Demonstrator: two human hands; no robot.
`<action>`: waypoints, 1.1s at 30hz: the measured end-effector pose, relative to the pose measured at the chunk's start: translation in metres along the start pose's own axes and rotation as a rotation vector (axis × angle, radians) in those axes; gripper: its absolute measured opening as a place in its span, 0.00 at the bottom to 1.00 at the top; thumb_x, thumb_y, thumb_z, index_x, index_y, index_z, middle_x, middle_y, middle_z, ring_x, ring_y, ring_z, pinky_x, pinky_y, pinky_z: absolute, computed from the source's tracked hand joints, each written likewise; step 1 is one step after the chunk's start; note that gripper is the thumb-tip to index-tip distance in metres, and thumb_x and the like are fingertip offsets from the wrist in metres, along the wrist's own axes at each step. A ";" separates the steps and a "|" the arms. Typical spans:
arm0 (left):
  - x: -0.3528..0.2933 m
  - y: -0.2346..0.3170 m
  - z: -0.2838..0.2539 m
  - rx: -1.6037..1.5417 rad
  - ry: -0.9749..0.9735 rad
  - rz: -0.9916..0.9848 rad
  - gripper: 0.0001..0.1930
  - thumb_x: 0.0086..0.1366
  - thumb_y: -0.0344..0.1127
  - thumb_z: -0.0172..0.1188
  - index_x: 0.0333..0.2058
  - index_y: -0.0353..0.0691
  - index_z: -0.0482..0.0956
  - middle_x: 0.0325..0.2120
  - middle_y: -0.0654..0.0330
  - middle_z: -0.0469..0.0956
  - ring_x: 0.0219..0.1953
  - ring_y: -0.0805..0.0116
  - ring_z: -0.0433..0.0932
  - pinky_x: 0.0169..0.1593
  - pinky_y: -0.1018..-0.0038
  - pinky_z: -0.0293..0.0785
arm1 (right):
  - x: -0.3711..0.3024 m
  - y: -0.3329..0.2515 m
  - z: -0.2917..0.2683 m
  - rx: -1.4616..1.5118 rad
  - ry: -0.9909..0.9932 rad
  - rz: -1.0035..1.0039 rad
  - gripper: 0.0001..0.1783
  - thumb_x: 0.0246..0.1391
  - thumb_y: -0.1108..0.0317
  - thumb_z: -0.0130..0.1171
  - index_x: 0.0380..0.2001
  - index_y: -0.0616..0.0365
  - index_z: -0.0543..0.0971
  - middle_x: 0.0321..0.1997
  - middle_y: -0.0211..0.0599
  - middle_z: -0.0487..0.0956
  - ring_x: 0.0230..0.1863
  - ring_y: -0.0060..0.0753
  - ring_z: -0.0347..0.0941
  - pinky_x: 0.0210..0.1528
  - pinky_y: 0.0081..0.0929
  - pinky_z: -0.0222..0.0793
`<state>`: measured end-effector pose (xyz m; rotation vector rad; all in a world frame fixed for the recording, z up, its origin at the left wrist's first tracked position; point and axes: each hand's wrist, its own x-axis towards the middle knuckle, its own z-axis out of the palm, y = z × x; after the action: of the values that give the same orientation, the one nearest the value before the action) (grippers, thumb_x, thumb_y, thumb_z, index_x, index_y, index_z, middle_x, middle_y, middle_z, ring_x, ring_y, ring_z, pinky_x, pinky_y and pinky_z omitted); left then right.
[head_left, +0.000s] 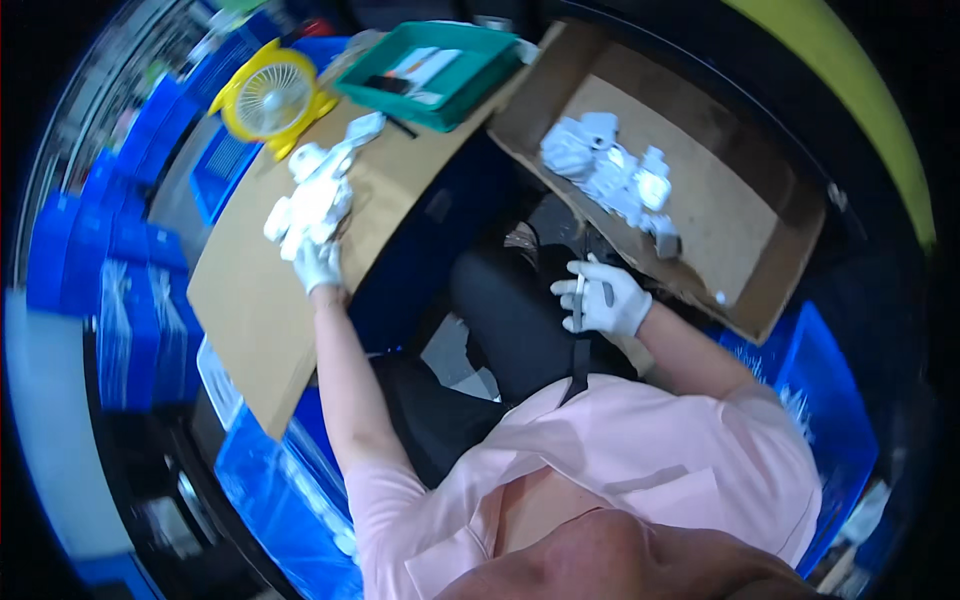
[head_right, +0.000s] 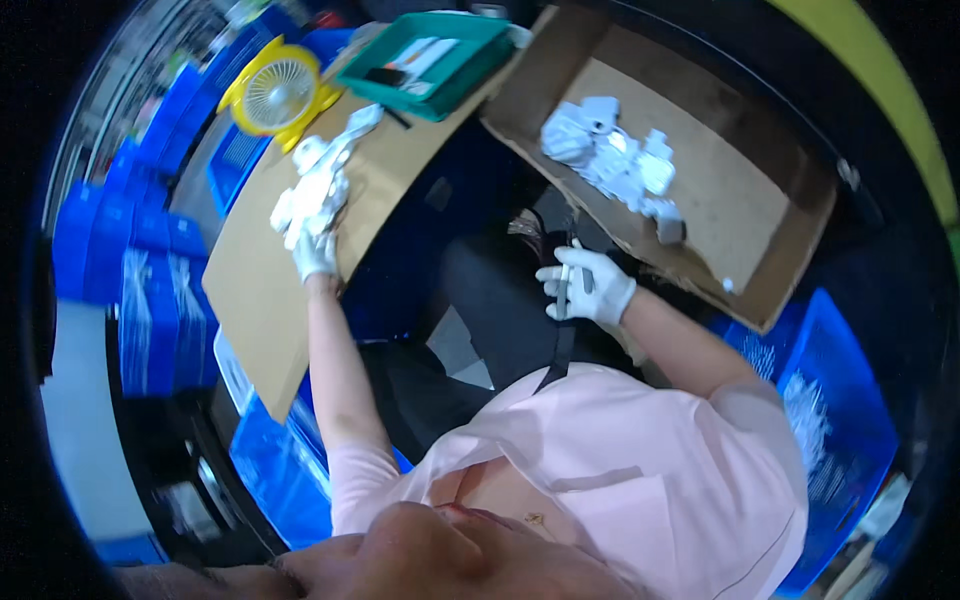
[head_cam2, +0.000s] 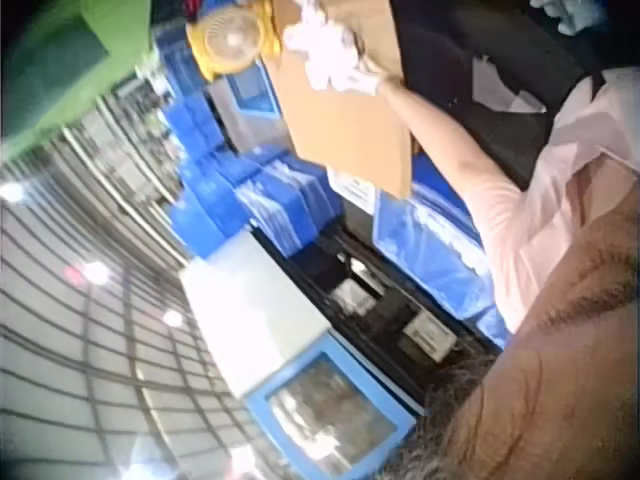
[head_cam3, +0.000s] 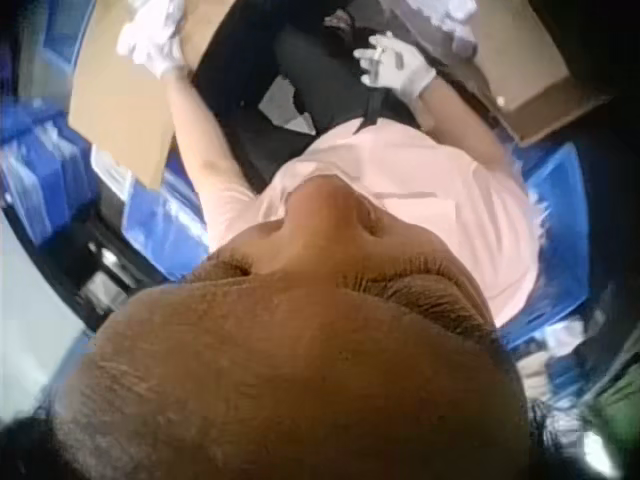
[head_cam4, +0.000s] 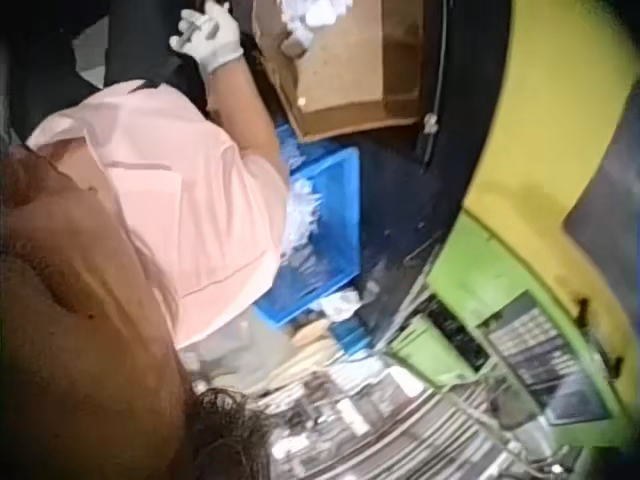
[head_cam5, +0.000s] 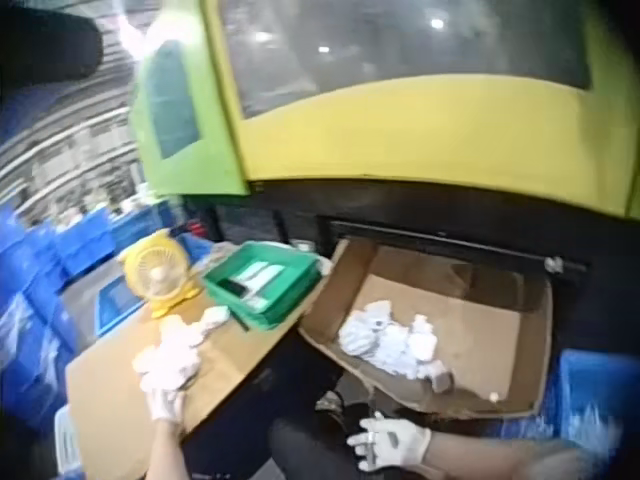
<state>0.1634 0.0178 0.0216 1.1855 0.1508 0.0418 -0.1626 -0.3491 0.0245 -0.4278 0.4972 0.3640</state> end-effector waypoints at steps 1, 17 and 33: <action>0.008 0.005 -0.025 0.008 -0.086 0.102 0.19 0.68 0.42 0.51 0.56 0.48 0.65 0.52 0.58 0.70 0.52 0.60 0.71 0.54 0.61 0.72 | 0.003 -0.005 -0.006 -0.037 -0.019 -0.026 0.16 0.58 0.58 0.54 0.49 0.47 0.70 0.47 0.48 0.78 0.41 0.42 0.77 0.39 0.48 0.73; -0.025 0.004 -0.053 -0.547 -0.125 0.016 0.17 0.65 0.38 0.57 0.50 0.37 0.70 0.51 0.52 0.69 0.57 0.55 0.66 0.63 0.57 0.62 | 0.053 -0.120 -0.124 -2.587 0.676 0.081 0.34 0.43 0.63 0.57 0.57 0.49 0.63 0.59 0.46 0.66 0.62 0.50 0.60 0.62 0.38 0.60; -0.193 -0.055 0.013 0.271 -0.507 -0.076 0.38 0.56 0.34 0.67 0.63 0.44 0.57 0.55 0.53 0.64 0.53 0.59 0.70 0.53 0.64 0.71 | 0.003 -0.099 -0.060 -1.153 0.504 -0.662 0.23 0.45 0.68 0.58 0.48 0.60 0.73 0.36 0.39 0.79 0.26 0.27 0.73 0.30 0.23 0.70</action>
<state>-0.0285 -0.0361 -0.0060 1.4224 -0.2525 -0.3538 -0.1393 -0.4611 0.0052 -1.7807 0.5621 -0.1573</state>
